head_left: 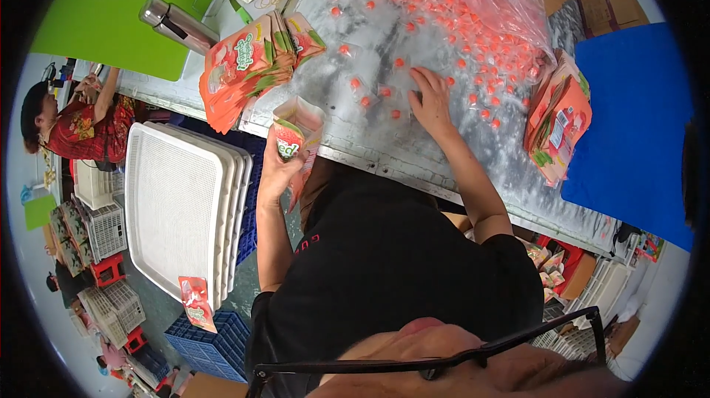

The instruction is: Filling small plastic bags with individual peach-flavored fudge candies on a production line.

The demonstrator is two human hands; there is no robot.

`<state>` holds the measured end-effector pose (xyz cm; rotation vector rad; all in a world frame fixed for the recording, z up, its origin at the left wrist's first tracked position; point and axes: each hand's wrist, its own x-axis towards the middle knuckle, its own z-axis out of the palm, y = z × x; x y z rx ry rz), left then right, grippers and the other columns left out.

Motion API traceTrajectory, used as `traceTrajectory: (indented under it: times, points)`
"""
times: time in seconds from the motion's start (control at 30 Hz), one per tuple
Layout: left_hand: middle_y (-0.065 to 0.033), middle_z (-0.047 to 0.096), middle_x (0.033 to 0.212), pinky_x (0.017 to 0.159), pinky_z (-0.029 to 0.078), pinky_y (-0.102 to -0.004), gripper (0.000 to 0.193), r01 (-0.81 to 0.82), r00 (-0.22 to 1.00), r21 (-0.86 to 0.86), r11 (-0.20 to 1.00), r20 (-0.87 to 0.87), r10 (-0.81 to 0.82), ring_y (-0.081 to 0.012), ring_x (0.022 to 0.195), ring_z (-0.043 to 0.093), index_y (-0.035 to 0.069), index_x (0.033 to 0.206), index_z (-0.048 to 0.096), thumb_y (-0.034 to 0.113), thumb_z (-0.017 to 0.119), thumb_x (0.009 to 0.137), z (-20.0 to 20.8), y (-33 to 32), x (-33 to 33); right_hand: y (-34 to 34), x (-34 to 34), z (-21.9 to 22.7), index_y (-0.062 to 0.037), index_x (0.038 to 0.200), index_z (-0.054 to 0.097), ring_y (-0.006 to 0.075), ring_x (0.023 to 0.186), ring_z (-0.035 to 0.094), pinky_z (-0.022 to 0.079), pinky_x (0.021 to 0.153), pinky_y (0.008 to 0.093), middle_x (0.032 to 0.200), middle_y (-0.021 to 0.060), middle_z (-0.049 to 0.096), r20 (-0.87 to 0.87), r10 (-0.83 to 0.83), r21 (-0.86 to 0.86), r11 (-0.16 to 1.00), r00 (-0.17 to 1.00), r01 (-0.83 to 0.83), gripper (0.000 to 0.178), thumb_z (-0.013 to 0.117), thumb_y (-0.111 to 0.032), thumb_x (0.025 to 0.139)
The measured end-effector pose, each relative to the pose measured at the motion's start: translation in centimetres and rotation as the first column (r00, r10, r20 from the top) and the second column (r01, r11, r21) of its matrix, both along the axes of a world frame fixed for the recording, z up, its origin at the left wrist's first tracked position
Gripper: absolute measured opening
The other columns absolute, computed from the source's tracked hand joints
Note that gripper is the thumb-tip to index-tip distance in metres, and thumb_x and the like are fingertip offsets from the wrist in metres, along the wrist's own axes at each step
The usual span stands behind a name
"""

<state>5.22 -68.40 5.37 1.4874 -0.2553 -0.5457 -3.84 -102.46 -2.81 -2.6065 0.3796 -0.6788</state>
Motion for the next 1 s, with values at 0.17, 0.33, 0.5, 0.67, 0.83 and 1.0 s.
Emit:
traceTrajectory:
  times: [0.17, 0.33, 0.5, 0.67, 0.83, 1.0]
  points:
    - [-0.005, 0.049, 0.135, 0.106, 0.034, -0.0303, 0.082, 0.03, 0.999, 0.037, 0.999, -0.021, -0.03, -0.0156, 0.125, 0.045, 0.002, 0.147, 0.034, -0.012, 0.058, 0.07, 0.2, 0.1, 0.0, -0.3, -0.6, -0.3, -0.0069, 0.118, 0.06, 0.0319, 0.117, 0.048, 0.038, 0.1, 0.0444, 0.121, 0.0109, 0.053, 0.063, -0.003, 0.046, 0.999, 0.998, 0.001, 0.039, 0.067, -0.009, 0.079]
    - [-0.0057, 0.049, 0.135, 0.107, 0.033, -0.0308, 0.081, 0.032, 0.999, 0.019, 0.999, 0.006, -0.032, -0.0163, 0.126, 0.045, 0.001, 0.146, 0.034, -0.01, 0.061, 0.071, 0.3, -0.1, 0.1, -0.2, -0.9, -1.0, -0.0054, 0.111, 0.062, 0.0331, 0.113, 0.05, 0.04, 0.098, 0.0424, 0.119, 0.012, 0.055, 0.025, 0.048, 0.023, 0.999, 0.999, -0.049, 0.032, 0.067, -0.01, 0.08]
    - [-0.0023, 0.054, 0.118, 0.092, 0.043, -0.0254, 0.076, 0.003, 1.0, -0.001, 1.0, 0.008, -0.003, -0.0103, 0.107, 0.052, 0.003, 0.143, 0.038, -0.014, 0.058, 0.072, 0.6, -0.2, -0.1, 0.1, -1.6, -0.7, -0.0059, 0.113, 0.061, 0.0329, 0.111, 0.05, 0.041, 0.097, 0.0414, 0.12, 0.0124, 0.054, -0.002, 0.068, 0.067, 0.995, 0.998, -0.067, 0.035, 0.068, -0.01, 0.08]
    - [-0.0027, 0.054, 0.118, 0.091, 0.044, -0.0255, 0.076, 0.011, 0.996, 0.087, 0.996, 0.091, -0.019, -0.0108, 0.107, 0.052, 0.003, 0.142, 0.038, -0.013, 0.059, 0.071, 0.2, 0.1, 0.3, 2.6, -1.4, 0.6, -0.0129, 0.129, 0.056, 0.0335, 0.115, 0.046, 0.036, 0.099, 0.0493, 0.127, 0.0123, 0.049, 0.035, 0.124, 0.169, 0.977, 0.992, -0.129, 0.057, 0.075, -0.028, 0.078]
    - [-0.0052, 0.057, 0.116, 0.091, 0.045, -0.0277, 0.08, 0.067, 0.997, 0.043, 0.997, 0.028, -0.068, -0.0132, 0.104, 0.056, 0.002, 0.142, 0.037, -0.01, 0.063, 0.068, 1.1, -0.5, 0.6, 6.6, 2.1, 2.3, -0.0188, 0.13, 0.057, 0.0299, 0.121, 0.045, 0.036, 0.098, 0.0488, 0.131, 0.011, 0.05, 0.016, 0.238, -0.082, 0.968, 0.971, -0.236, 0.063, 0.074, -0.042, 0.074]
    - [-0.0069, 0.059, 0.115, 0.096, 0.044, -0.0289, 0.086, 0.051, 0.994, 0.106, 0.993, 0.09, -0.061, -0.0155, 0.107, 0.058, 0.002, 0.143, 0.036, -0.007, 0.069, 0.064, 0.2, -0.8, 0.9, 8.0, 5.0, 1.9, -0.0187, 0.123, 0.061, 0.0269, 0.118, 0.045, 0.034, 0.097, 0.0495, 0.126, 0.0068, 0.052, -0.066, 0.285, -0.148, 0.945, 0.956, -0.292, 0.055, 0.074, -0.042, 0.074]
